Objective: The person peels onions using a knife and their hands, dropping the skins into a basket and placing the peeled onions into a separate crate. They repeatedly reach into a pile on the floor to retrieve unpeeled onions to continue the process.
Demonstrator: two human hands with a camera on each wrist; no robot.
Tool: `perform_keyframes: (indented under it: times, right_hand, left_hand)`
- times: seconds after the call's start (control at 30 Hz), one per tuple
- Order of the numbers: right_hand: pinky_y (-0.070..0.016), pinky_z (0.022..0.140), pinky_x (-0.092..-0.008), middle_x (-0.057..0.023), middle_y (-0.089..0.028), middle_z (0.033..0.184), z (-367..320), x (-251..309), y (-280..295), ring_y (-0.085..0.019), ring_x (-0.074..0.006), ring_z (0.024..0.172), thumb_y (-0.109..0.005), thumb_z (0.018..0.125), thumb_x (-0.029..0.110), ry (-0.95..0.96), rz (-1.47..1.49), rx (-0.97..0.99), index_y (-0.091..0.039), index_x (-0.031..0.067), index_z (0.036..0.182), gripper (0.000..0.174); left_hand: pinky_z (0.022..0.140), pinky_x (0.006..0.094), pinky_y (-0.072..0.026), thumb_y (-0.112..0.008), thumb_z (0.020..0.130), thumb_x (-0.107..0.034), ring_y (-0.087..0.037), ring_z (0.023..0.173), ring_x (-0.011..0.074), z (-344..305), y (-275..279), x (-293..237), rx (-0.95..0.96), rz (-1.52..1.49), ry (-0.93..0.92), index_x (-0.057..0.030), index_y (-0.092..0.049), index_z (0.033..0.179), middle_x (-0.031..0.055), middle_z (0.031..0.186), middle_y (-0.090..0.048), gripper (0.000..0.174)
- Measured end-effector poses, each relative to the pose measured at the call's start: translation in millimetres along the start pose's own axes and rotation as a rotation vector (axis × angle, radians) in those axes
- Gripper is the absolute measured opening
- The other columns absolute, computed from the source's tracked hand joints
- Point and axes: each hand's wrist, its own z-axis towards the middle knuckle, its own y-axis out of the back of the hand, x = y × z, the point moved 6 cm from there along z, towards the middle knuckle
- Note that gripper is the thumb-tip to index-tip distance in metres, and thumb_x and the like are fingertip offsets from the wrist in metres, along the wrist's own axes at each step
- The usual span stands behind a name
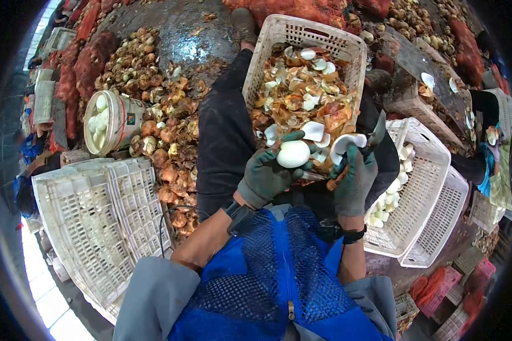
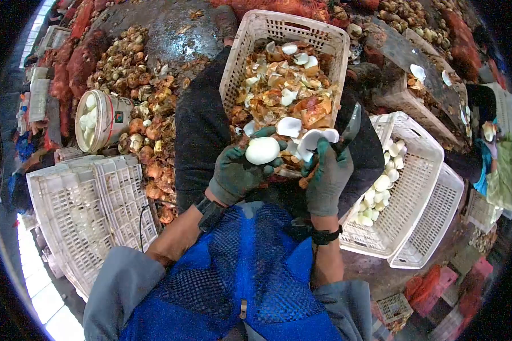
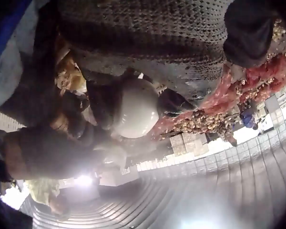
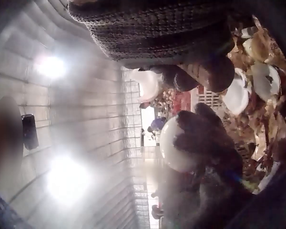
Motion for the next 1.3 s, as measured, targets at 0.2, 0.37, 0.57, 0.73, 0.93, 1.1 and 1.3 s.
perform_keyframes:
  times: [0.2, 0.37, 0.57, 0.73, 0.93, 1.1, 1.3]
  right_hand:
    - [-0.0444, 0.062, -0.0244, 0.0012, -0.067, 0.090, 22.4, -14.5, -4.3, -0.054, -0.0060, 0.071, -0.068, 0.103, 0.017, 0.070, -0.378, 0.126, -0.070, -0.0015, 0.122, 0.027]
    - [-0.0445, 0.053, -0.0268, -0.0037, -0.072, 0.086, 19.6, -48.8, -7.1, -0.058, -0.0087, 0.060, -0.069, 0.103, 0.021, -0.034, -0.455, 0.232, -0.072, 0.0000, 0.110, 0.022]
    - [-0.0465, 0.050, -0.0294, -0.0050, -0.069, 0.083, 18.0, -71.6, -15.6, -0.059, -0.0114, 0.055, -0.069, 0.102, 0.023, -0.124, -0.481, 0.233, -0.072, -0.0016, 0.115, 0.028]
    - [-0.0428, 0.048, -0.0265, -0.0024, -0.070, 0.082, 9.9, -67.0, -26.1, -0.059, -0.0097, 0.056, -0.070, 0.100, 0.022, -0.147, -0.517, 0.203, -0.075, 0.0013, 0.105, 0.021]
    - [-0.0439, 0.047, -0.0265, -0.0022, -0.069, 0.079, 17.7, -79.4, -32.2, -0.059, -0.0097, 0.055, -0.070, 0.100, 0.022, -0.172, -0.559, 0.248, -0.075, 0.0019, 0.106, 0.021]
    - [-0.0450, 0.046, -0.0265, -0.0041, -0.070, 0.084, 24.3, -96.8, -32.9, -0.058, -0.0097, 0.054, -0.068, 0.103, 0.022, -0.163, -0.605, 0.227, -0.070, 0.0011, 0.115, 0.024]
    - [-0.0474, 0.048, -0.0286, -0.0078, -0.074, 0.087, 19.8, -105.4, -41.0, -0.062, -0.0120, 0.055, -0.064, 0.103, 0.012, -0.200, -0.613, 0.209, -0.069, -0.0040, 0.124, 0.026]
  left_hand:
    - [0.093, 0.0451, -0.0668, -0.060, 0.106, -0.037, -0.072, 0.115, 0.0412, 0.4, 6.2, -24.6, -0.002, 0.116, -0.129, 0.0012, -0.037, 0.165, 0.0313, 0.143, -0.063, 0.074]
    - [0.092, 0.0439, -0.0662, -0.066, 0.105, -0.036, -0.071, 0.117, 0.0385, -28.1, -6.5, -104.0, 0.003, 0.096, -0.378, -0.0011, -0.045, 0.161, 0.0285, 0.145, -0.063, 0.070]
    - [0.096, 0.0418, -0.0647, -0.068, 0.105, -0.041, -0.070, 0.119, 0.0341, -123.7, -40.5, -249.5, -0.377, 0.847, -0.854, -0.0009, -0.058, 0.144, 0.0229, 0.137, -0.067, 0.057]
    - [0.100, 0.0388, -0.0640, -0.067, 0.105, -0.049, -0.072, 0.113, 0.0310, -224.8, -64.0, -391.2, -0.487, 0.403, -1.185, -0.0012, -0.051, 0.150, 0.0207, 0.134, -0.068, 0.067]
    - [0.104, 0.0490, -0.0603, -0.065, 0.109, -0.045, -0.072, 0.116, 0.0347, -266.0, -27.0, -434.2, -0.810, 0.359, -1.191, -0.0034, -0.055, 0.147, 0.0212, 0.138, -0.066, 0.058]
    - [0.083, 0.0403, -0.0605, -0.063, 0.111, -0.028, -0.073, 0.099, 0.0293, -255.9, 101.0, -383.8, -1.030, 0.649, -0.970, -0.0032, -0.054, 0.147, 0.0172, 0.125, -0.073, 0.044]
    - [0.080, 0.0331, -0.0590, -0.066, 0.109, -0.019, -0.070, 0.090, 0.0186, -201.0, 155.1, -292.0, -1.098, 0.728, -0.669, 0.0003, -0.054, 0.152, 0.0120, 0.115, -0.074, 0.049]
